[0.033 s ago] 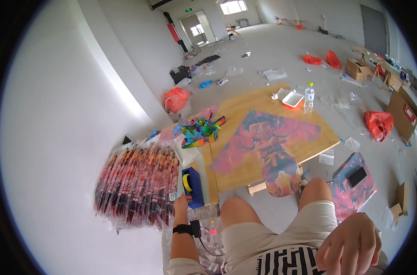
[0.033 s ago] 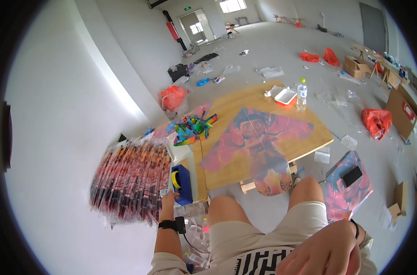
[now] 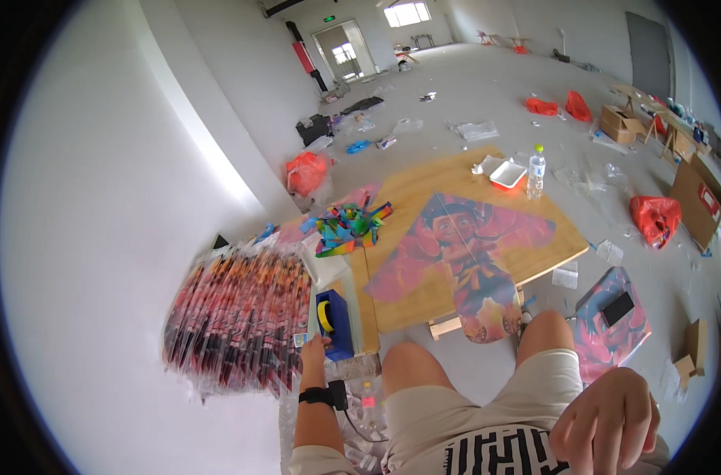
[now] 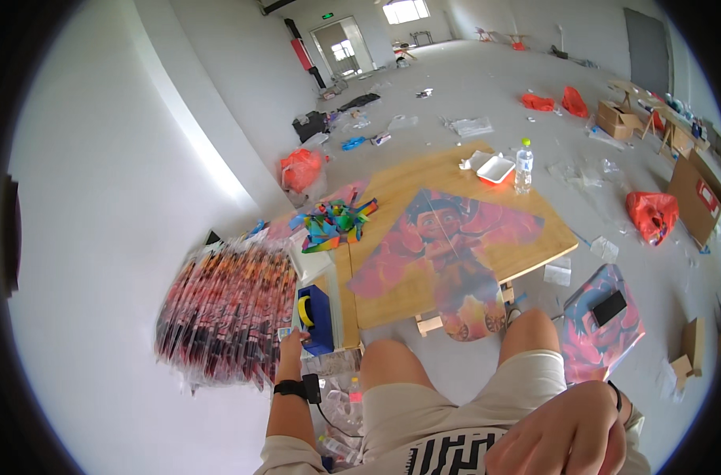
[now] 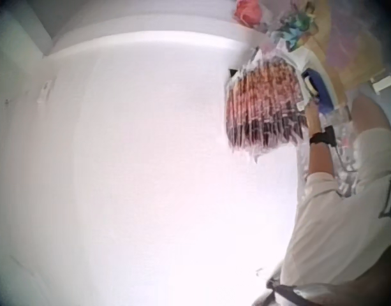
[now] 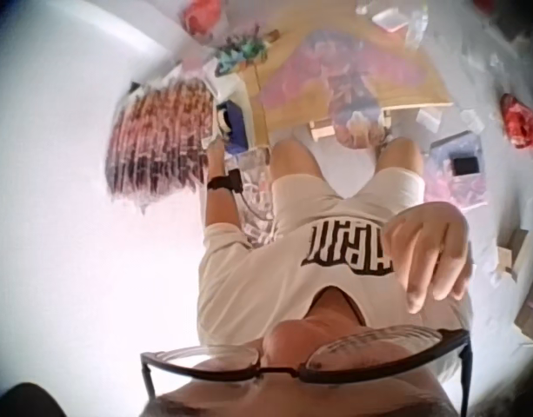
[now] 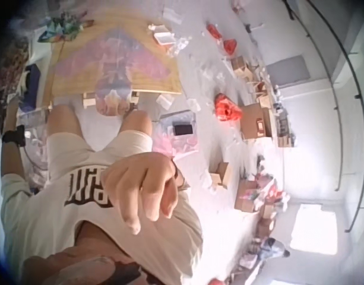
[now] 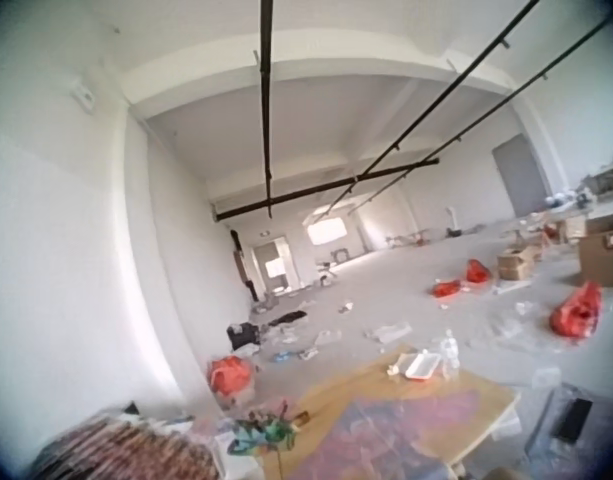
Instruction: Assembling a kite by attaching its frame and string.
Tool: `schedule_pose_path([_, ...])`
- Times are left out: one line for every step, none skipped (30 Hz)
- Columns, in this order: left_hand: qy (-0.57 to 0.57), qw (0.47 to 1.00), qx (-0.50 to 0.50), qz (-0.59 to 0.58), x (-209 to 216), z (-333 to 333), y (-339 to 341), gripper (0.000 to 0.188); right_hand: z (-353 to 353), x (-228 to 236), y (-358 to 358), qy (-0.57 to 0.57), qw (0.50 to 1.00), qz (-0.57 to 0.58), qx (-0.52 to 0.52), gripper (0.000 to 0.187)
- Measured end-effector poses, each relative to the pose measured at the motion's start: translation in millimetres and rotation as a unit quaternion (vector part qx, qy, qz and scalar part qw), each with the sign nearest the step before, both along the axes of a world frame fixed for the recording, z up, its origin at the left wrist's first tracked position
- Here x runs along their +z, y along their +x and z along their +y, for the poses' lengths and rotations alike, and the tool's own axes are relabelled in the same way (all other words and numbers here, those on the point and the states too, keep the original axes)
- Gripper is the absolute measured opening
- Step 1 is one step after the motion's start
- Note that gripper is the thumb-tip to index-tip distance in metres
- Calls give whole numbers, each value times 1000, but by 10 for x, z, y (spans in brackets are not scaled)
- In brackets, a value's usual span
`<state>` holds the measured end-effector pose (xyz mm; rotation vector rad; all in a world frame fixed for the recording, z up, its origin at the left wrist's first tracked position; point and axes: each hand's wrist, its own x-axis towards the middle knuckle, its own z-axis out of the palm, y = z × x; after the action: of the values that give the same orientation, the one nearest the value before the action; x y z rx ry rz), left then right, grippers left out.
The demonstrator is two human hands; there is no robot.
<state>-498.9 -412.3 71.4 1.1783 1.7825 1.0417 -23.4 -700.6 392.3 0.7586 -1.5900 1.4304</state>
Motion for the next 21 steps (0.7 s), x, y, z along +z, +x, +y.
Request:
schedule_pose_path([19,999,24,-29,27,-53,-98,46,8,-76,23,-8,1000,17,-12,25])
schedule_pose_path([41,996,47,-57,68,-93,-192,44,15,-159,35,-15,999,33,-24,24])
schedule_pose_path([63,992,51,-95,112,2,-97,42,-35,-104,12,-34,997,41,-57,22])
schedule_pose_path([65,996,29,-46,179,-54,-125,40,-17,-171,14,-48,996,42,-67,23])
schedule_pose_path([68,998,8,2,256,-123,-173,38,14,-243,20,-62,994,42,-77,23])
schedule_pose_path([69,996,-20,45,337,-184,-119,35,19,-293,27,-75,992,38,-95,23])
schedule_pose_path([46,998,-19,32,446,-346,-80,33,45,-388,7,-109,988,45,-100,23])
schedule_pose_path([23,999,-20,18,611,-544,-6,31,115,-496,44,-106,990,8,-97,24])
schedule_pose_path([2,1000,-17,8,753,-735,-9,29,221,-637,109,-101,991,-25,-88,26])
schedule_pose_path([-13,1000,-21,-16,732,-881,-94,30,314,-718,133,-95,990,-61,-84,28])
schedule_pose_path([-29,999,-25,-40,668,-1076,-205,30,410,-757,110,-120,974,-143,-125,27])
schedule_pose_path([-4,996,-40,-81,710,-1307,-200,29,495,-793,77,-144,949,-226,-169,26])
schedule_pose_path([21,990,-59,-123,761,-1525,-176,29,566,-805,8,-234,895,-325,-195,25])
schedule_pose_path([0,988,-49,-146,732,-1731,-255,29,681,-856,-102,-317,825,-417,-211,24])
schedule_pose_path([-20,984,-44,-171,670,-1897,-319,29,840,-1092,-213,-364,808,-423,-186,24])
schedule_pose_path([-42,979,-40,-197,632,-2043,-363,30,1014,-1371,-334,-413,787,-428,-162,24])
schedule_pose_path([-42,976,-19,-215,643,-2201,-382,30,1172,-1504,-494,-425,770,-456,-133,25])
schedule_pose_path([-42,972,5,-230,673,-2379,-373,31,1319,-1641,-694,-437,752,-483,-101,25])
schedule_pose_path([-41,967,20,-249,694,-2506,-343,32,1451,-1780,-865,-419,737,-523,-91,26])
schedule_pose_path([-64,966,24,-251,722,-2632,-328,26,1591,-1936,-1036,-400,721,-560,-79,26])
schedule_pose_path([-87,963,28,-253,742,-2766,-315,20,1719,-2041,-1208,-337,715,-603,-106,29])
